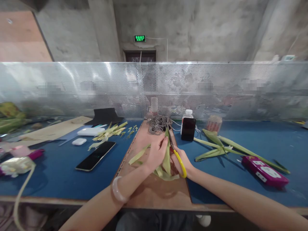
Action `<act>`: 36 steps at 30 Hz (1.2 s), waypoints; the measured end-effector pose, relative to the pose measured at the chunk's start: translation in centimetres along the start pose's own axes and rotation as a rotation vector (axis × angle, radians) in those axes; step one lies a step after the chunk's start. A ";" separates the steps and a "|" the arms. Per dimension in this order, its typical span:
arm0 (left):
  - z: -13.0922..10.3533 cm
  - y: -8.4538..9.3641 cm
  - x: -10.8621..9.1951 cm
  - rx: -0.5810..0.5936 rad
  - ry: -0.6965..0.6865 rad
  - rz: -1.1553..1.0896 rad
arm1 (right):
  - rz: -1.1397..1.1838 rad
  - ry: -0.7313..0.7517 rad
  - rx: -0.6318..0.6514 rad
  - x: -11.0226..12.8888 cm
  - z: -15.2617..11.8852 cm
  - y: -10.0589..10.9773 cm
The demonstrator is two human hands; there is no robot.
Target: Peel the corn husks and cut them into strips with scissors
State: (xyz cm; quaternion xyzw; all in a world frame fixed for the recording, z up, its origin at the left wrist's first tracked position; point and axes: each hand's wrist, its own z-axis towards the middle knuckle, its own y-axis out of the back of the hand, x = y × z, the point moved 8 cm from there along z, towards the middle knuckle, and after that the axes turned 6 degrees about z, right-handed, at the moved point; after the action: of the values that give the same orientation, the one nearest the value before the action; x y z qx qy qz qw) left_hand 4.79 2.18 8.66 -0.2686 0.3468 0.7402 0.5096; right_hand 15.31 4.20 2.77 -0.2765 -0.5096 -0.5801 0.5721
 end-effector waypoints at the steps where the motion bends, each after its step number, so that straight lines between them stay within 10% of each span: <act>1: 0.0 0.0 0.1 0.002 0.000 0.001 | -0.005 0.010 -0.004 0.2 0.0 0.1; 36: -0.2 -0.6 1.0 0.043 -0.003 0.062 | -0.053 0.079 -0.022 0.8 0.5 0.7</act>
State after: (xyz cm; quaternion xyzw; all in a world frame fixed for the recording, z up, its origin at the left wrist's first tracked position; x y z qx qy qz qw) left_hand 4.99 2.78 7.64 -0.2457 0.3700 0.7486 0.4923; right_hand 15.67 4.50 3.90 -0.2460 -0.4873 -0.6114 0.5729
